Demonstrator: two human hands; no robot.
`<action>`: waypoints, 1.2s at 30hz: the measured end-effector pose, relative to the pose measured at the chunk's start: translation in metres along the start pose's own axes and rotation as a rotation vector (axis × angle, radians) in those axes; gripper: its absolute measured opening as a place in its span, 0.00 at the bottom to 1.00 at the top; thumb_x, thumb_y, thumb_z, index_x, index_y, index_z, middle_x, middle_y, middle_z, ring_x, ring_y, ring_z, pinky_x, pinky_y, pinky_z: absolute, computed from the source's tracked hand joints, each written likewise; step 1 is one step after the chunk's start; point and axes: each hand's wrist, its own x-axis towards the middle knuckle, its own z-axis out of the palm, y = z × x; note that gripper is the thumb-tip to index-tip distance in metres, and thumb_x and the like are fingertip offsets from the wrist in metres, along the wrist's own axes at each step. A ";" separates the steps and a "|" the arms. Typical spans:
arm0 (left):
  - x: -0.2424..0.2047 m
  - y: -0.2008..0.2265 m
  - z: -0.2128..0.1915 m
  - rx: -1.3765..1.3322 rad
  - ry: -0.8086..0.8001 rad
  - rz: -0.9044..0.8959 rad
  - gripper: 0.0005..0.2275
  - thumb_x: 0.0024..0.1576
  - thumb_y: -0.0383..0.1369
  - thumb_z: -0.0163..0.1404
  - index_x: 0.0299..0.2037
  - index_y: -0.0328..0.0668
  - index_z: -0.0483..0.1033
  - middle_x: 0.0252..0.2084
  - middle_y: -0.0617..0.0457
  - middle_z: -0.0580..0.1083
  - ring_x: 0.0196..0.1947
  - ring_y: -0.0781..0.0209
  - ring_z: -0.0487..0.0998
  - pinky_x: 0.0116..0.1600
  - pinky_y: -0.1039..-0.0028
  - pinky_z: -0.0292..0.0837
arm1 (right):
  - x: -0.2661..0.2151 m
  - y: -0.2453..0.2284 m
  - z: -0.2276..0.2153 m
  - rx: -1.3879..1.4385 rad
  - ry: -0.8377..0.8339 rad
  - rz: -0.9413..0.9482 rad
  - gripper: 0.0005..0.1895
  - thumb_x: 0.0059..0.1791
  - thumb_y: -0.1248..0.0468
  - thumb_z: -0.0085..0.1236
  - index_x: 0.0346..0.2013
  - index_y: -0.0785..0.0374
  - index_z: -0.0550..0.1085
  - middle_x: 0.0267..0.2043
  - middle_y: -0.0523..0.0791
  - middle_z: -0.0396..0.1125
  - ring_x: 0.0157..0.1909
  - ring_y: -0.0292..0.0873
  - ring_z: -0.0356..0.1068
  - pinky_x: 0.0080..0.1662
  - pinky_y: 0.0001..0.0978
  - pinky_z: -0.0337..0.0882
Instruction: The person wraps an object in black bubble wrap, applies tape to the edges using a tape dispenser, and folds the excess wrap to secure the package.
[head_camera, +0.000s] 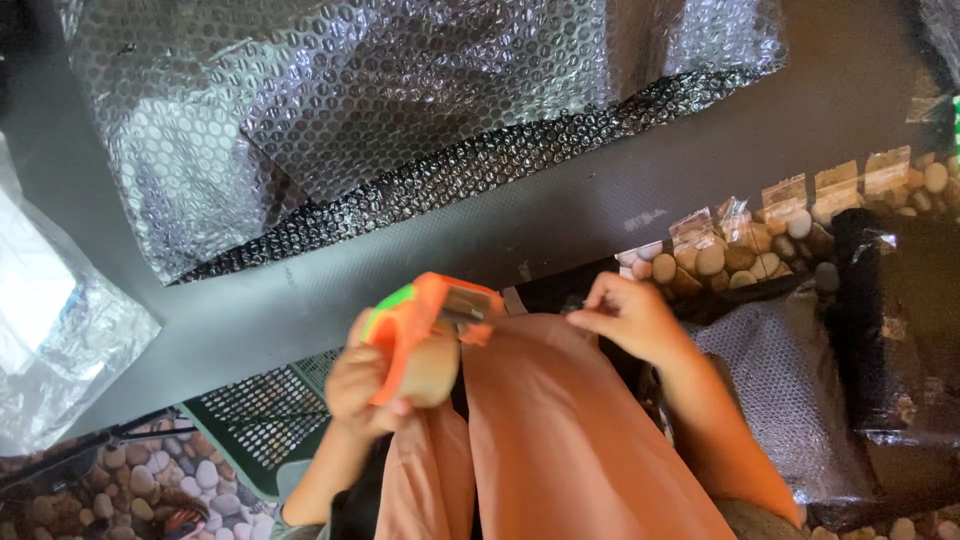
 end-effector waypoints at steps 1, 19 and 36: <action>0.001 0.003 -0.008 0.057 0.036 -0.032 0.24 0.60 0.44 0.53 0.14 0.41 0.65 0.12 0.53 0.64 0.12 0.57 0.63 0.58 0.38 0.65 | -0.007 -0.030 -0.016 -0.118 -0.037 -0.032 0.12 0.42 0.63 0.73 0.29 0.63 0.75 0.23 0.47 0.74 0.26 0.40 0.72 0.32 0.29 0.70; -0.086 0.010 -0.151 0.726 0.593 -0.175 0.27 0.67 0.41 0.48 0.17 0.40 0.49 0.16 0.52 0.49 0.19 0.62 0.51 0.31 0.67 0.39 | 0.060 -0.094 -0.077 -1.217 -0.046 0.037 0.04 0.47 0.53 0.63 0.31 0.45 0.77 0.35 0.38 0.75 0.43 0.48 0.72 0.41 0.46 0.69; -0.171 -0.049 -0.345 2.188 0.075 -0.605 0.23 0.78 0.55 0.70 0.36 0.59 0.77 0.28 0.62 0.74 0.25 0.63 0.77 0.27 0.72 0.64 | 0.018 -0.091 -0.121 -0.838 0.525 -0.497 0.13 0.56 0.64 0.75 0.45 0.69 0.77 0.38 0.49 0.74 0.37 0.44 0.72 0.43 0.36 0.71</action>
